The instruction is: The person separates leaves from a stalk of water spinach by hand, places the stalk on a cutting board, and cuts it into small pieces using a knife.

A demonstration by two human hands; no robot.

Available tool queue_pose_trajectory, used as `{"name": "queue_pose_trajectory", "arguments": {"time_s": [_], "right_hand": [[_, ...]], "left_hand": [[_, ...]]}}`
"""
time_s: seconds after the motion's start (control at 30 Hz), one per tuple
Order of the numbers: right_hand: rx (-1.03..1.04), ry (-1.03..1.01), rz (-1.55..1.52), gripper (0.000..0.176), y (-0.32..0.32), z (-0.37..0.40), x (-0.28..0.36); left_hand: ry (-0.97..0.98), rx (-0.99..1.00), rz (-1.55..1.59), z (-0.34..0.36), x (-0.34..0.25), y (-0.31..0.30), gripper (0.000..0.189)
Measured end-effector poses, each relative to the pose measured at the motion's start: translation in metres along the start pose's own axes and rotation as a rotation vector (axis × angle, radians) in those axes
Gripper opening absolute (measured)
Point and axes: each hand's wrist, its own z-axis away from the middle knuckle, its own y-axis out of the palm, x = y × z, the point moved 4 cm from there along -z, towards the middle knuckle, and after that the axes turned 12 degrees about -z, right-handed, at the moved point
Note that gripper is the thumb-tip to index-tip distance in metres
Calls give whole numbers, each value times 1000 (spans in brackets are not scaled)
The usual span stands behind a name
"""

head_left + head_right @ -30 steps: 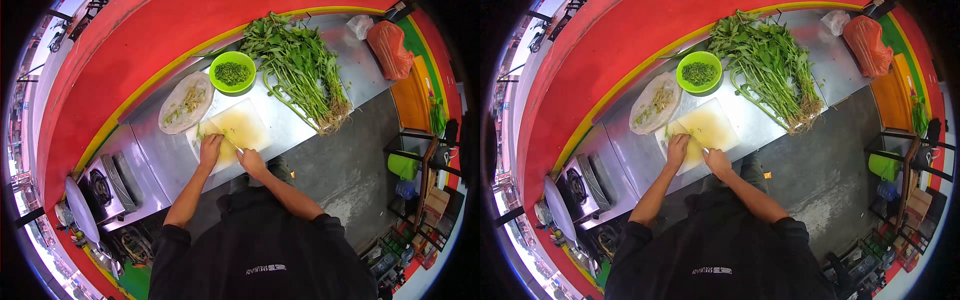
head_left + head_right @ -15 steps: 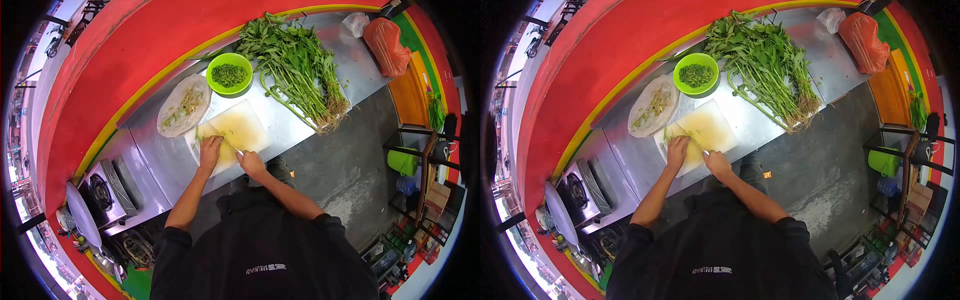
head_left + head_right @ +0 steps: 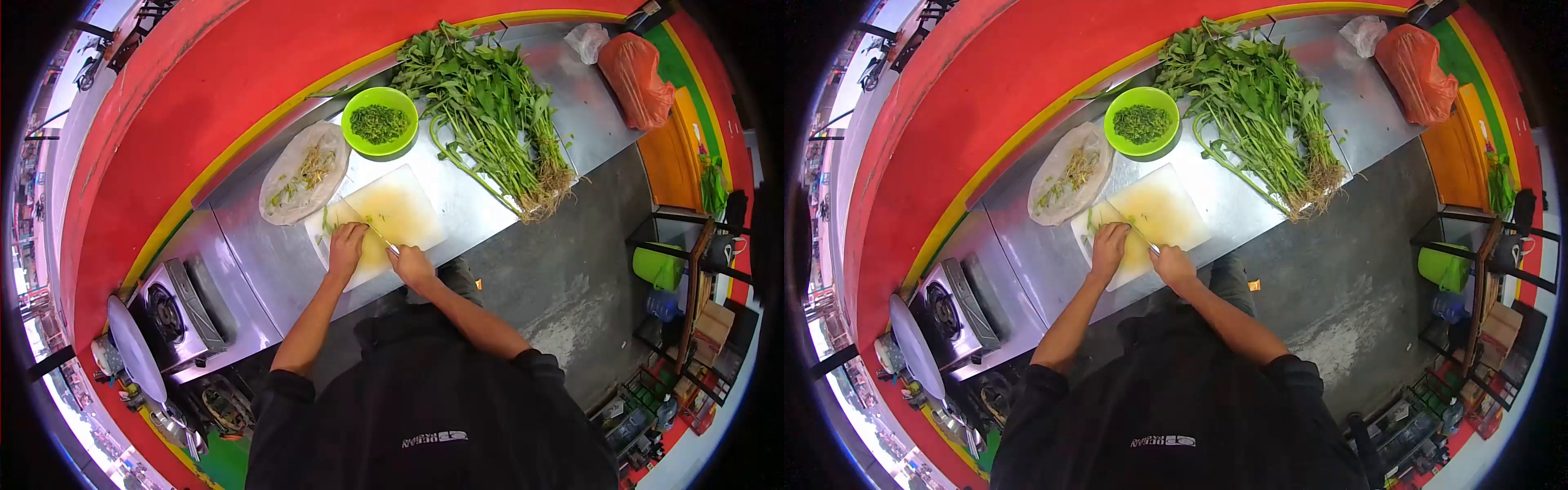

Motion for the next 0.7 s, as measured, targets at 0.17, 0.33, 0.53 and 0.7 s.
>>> {"name": "queue_pose_trajectory", "arguments": {"time_s": [0.17, 0.33, 0.53, 0.7], "right_hand": [[5, 44, 38, 46, 1, -6, 1], [-28, -53, 14, 47, 4, -11, 4], [-2, 16, 22, 47, 4, 1, -12], [-10, -8, 61, 47, 2, -7, 0]], "left_hand": [[9, -13, -24, 2, -1, 2, 13], [49, -11, -65, 3, 0, -2, 15], [-4, -22, 5, 0, -1, -1, 19], [60, -6, -87, 3, -3, -2, 20]]}}
